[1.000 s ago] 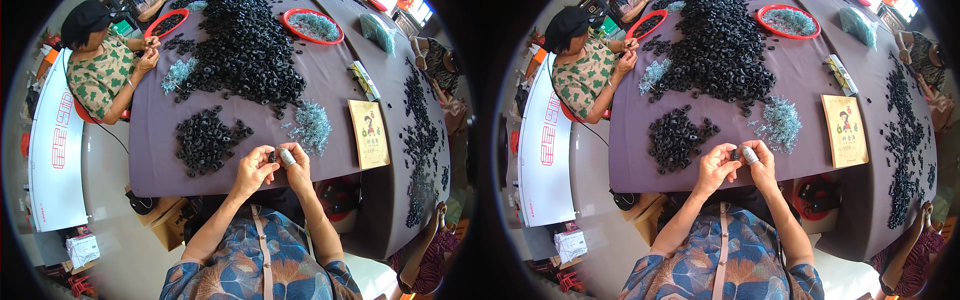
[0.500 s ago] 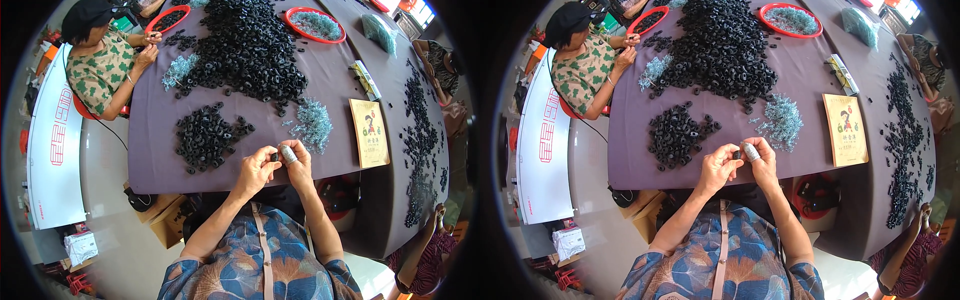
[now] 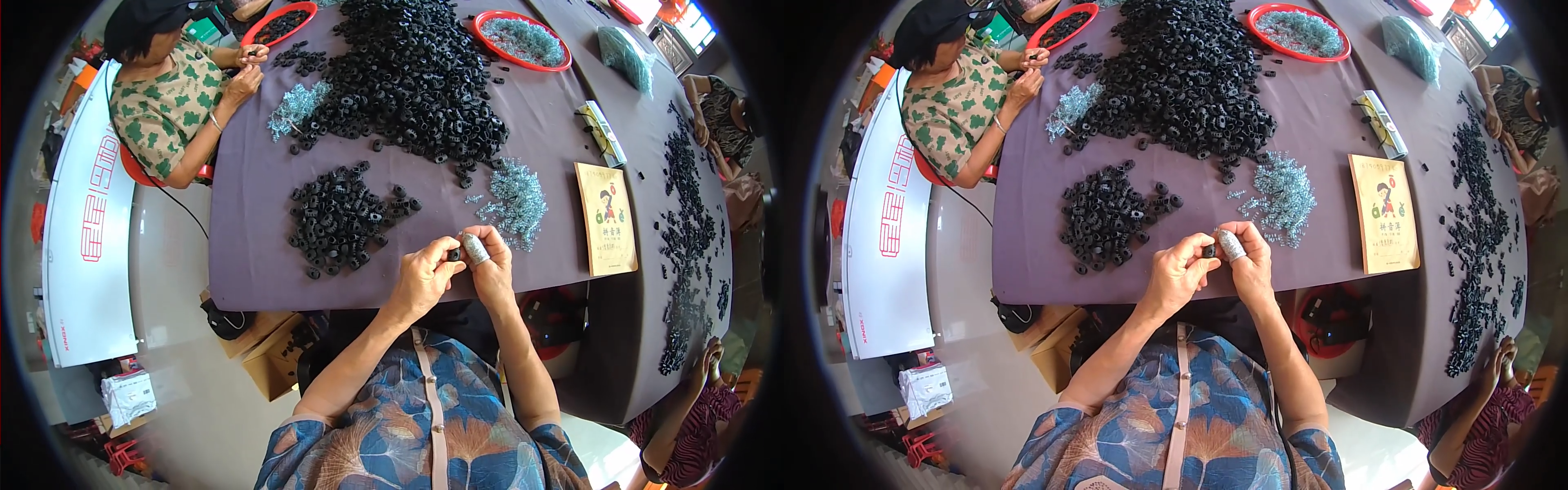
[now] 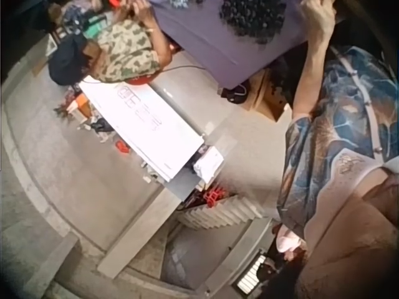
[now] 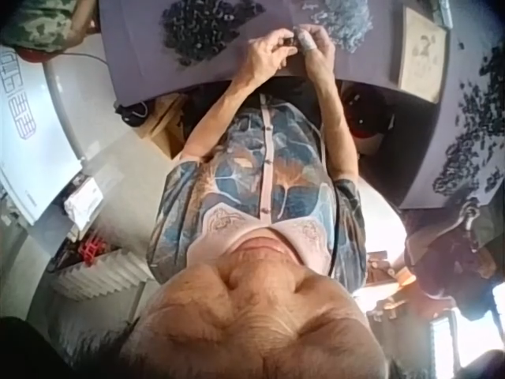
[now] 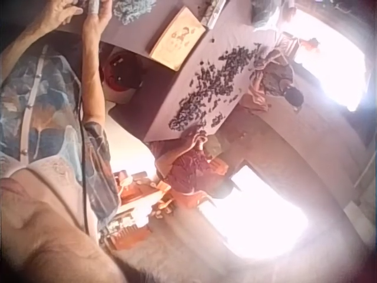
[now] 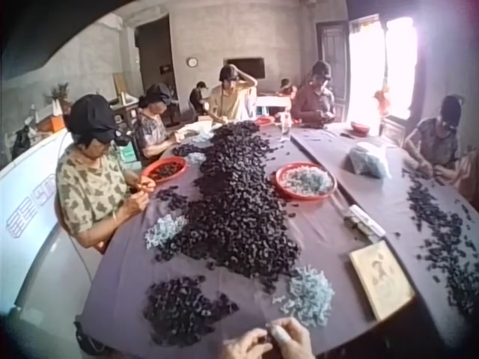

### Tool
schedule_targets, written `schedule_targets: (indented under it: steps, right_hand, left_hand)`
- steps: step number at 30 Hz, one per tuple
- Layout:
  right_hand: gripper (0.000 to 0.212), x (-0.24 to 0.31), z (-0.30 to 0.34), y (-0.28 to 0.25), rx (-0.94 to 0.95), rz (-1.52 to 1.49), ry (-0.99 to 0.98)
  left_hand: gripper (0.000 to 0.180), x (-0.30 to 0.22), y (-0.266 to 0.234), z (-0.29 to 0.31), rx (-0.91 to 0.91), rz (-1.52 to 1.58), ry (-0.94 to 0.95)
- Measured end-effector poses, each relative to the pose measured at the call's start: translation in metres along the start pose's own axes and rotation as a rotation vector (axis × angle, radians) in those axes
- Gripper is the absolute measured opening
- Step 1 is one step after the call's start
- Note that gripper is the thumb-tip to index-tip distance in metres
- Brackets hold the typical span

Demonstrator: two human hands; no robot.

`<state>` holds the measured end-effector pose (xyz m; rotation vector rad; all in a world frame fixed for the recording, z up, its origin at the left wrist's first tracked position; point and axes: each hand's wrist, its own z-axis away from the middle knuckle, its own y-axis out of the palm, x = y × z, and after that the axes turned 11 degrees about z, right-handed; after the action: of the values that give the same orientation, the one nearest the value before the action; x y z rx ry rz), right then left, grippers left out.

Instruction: Sorting and grouping small black industrial or clothing parts at a workshop table.

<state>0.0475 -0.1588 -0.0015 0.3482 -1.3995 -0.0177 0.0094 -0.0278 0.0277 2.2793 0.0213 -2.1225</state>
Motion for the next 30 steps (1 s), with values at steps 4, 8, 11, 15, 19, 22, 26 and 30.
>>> schedule_targets:
  steps: [4, 8, 11, 15, 19, 22, 26, 30]
  right_hand:
    - [0.01, -0.002, -0.001, -0.001, 0.001, 0.001, 0.003]
    - [0.01, -0.003, -0.001, -0.002, 0.001, 0.003, -0.006]
    - [0.01, -0.001, 0.0, -0.002, 0.0, 0.002, -0.007]
    - [0.011, -0.002, -0.001, 0.0, 0.009, 0.002, 0.001]
    - [0.011, -0.001, 0.0, -0.001, -0.002, -0.003, 0.006]
    - [0.011, -0.001, 0.0, -0.002, -0.003, 0.006, -0.003]
    - [0.01, -0.001, 0.0, 0.0, 0.021, -0.046, -0.005]
    - [0.009, -0.004, -0.001, 0.0, 0.004, 0.012, -0.021]
  left_hand:
    - [0.021, 0.002, 0.001, -0.001, -0.014, 0.013, 0.006]
    - [0.02, 0.001, 0.002, -0.001, -0.017, 0.03, -0.022]
    - [0.018, 0.0, 0.003, -0.001, -0.018, 0.054, -0.041]
    - [0.016, -0.001, 0.002, -0.001, -0.028, 0.064, -0.055]
    - [0.016, -0.001, 0.004, -0.001, -0.047, 0.101, -0.071]
    - [0.018, 0.0, 0.005, -0.001, -0.058, 0.111, -0.092]
    - [0.025, 0.007, 0.0, 0.0, -0.099, 0.211, -0.157]
    - [0.031, 0.004, -0.011, 0.004, -0.038, 0.312, -0.227]
